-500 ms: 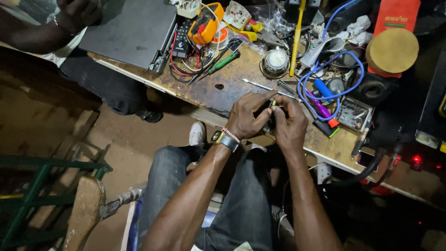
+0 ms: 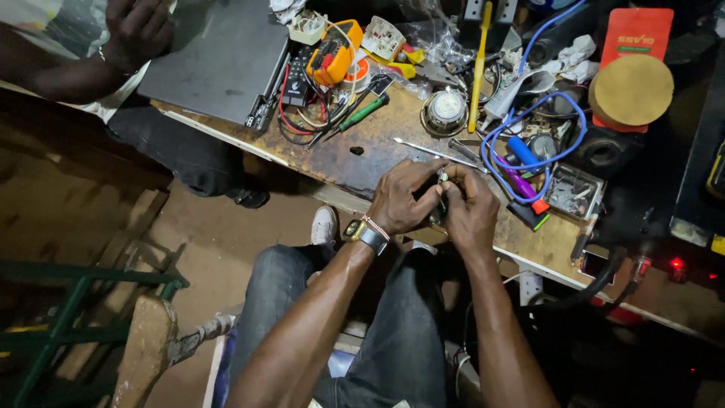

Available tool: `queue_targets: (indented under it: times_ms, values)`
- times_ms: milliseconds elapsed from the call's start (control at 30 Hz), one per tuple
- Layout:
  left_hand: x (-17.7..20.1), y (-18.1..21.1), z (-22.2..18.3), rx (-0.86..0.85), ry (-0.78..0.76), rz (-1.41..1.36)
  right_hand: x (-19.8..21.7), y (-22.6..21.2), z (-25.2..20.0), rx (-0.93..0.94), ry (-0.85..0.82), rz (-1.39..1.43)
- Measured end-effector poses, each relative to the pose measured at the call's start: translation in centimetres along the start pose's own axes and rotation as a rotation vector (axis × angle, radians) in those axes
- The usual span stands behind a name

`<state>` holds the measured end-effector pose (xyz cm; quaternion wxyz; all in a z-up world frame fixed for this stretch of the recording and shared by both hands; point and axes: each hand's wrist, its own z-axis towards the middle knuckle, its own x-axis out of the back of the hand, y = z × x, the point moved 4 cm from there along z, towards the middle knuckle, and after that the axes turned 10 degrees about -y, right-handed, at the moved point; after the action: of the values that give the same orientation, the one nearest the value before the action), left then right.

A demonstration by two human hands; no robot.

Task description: A person is repairing a small electronic circuit board using a multimeter and small hand tools at a cluttered workbench.

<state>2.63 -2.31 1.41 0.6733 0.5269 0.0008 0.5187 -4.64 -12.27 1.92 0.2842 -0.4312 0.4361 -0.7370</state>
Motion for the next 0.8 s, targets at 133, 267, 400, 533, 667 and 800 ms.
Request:
queue_targets:
  times_ms: [133, 267, 400, 533, 667, 800]
  values:
    - [-0.5, -0.7, -0.2, -0.005, 0.002, 0.005, 0.0, 0.2, 0.1, -0.009, -0.001, -0.007]
    - [-0.4, -0.7, -0.1, 0.015, 0.029, 0.02, 0.0, 0.5, 0.2, -0.066, -0.021, 0.049]
    - [-0.5, -1.5, -0.4, 0.045, 0.047, 0.03, 0.1, 0.1, 0.3, -0.072, -0.039, 0.05]
    - [0.1, -1.4, -0.4, 0.126, 0.078, -0.057, 0.2, 0.7, 0.2, -0.085, -0.017, 0.055]
    - [0.5, -3.2, -1.0, 0.296, 0.217, -0.261, 0.9, 0.3, 0.2, 0.198, 0.137, -0.297]
    - [1.9, -1.1, -0.7, 0.329, 0.241, -0.272, -0.3, -0.5, -0.1, 0.255, 0.0, -0.639]
